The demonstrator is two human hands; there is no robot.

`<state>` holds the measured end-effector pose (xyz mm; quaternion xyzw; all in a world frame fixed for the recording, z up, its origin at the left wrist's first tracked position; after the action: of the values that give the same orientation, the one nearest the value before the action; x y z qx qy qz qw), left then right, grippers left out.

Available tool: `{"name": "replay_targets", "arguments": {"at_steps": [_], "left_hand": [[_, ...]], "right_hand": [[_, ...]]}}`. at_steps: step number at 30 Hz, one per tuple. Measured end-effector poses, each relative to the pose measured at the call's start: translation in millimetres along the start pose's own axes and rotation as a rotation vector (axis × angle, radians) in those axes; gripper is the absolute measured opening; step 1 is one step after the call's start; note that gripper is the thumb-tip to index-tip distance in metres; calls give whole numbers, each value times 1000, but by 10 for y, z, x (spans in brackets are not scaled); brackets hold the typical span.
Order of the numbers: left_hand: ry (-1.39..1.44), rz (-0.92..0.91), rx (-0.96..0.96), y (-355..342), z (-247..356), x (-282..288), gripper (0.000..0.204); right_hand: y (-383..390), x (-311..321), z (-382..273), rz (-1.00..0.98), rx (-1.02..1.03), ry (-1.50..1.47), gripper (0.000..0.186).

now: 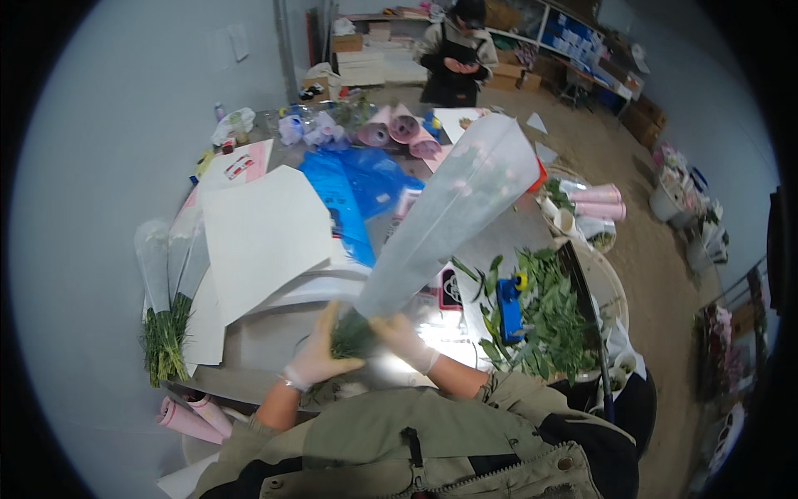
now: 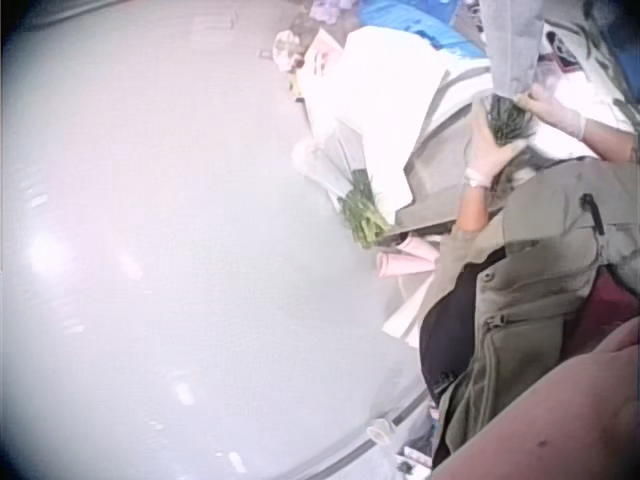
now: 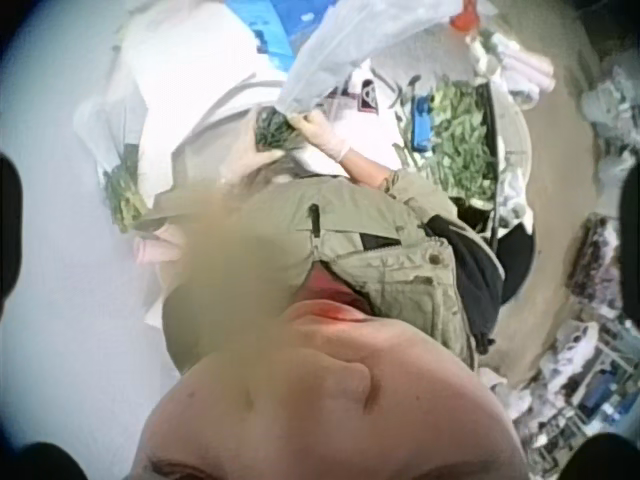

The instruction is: The person assembles flower bouquets by gathering stems, trimming them with shears, and wrapping them in cellophane and paper. They handle white and pink flowers, repeatedly cut stems, and place finished bouquets on the table.

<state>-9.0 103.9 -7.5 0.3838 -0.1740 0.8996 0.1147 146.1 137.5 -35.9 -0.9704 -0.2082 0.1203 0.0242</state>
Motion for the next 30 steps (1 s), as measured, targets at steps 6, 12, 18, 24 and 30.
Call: {"name": "replay_targets", "arguments": {"at_steps": [6,12,18,24,30], "left_hand": [[-92,-229,234,-621,666,-872,95],[-156,-166,132,-927,1130,-1397,89],[-1,-282,53,-698,1024,-1755,86],[-57,-304,236,-371,691,-1295,81],[-142,-396,72,-222,895,-1210,84]], "right_hand": [[345,840,231,-21,-154,723,46],[727,1492,-5,-74,-110,807,44],[966,1580,-164,-260,155,797,39],[1757,4046,-541,325,-580,278,28],[2277,5678,-1440,559,-159,178,40]]}}
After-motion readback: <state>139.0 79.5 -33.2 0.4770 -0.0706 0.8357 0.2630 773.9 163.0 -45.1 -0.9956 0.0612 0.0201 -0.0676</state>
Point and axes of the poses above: each hand's wrist, its own y-axis away from the middle knuckle, its own x-axis out of the back of the hand, z = x × y, the point moved 9 cm from there along -y, towards the middle knuckle, and after that the axes turned 11 degrees about -y, right-handed, at the moved point
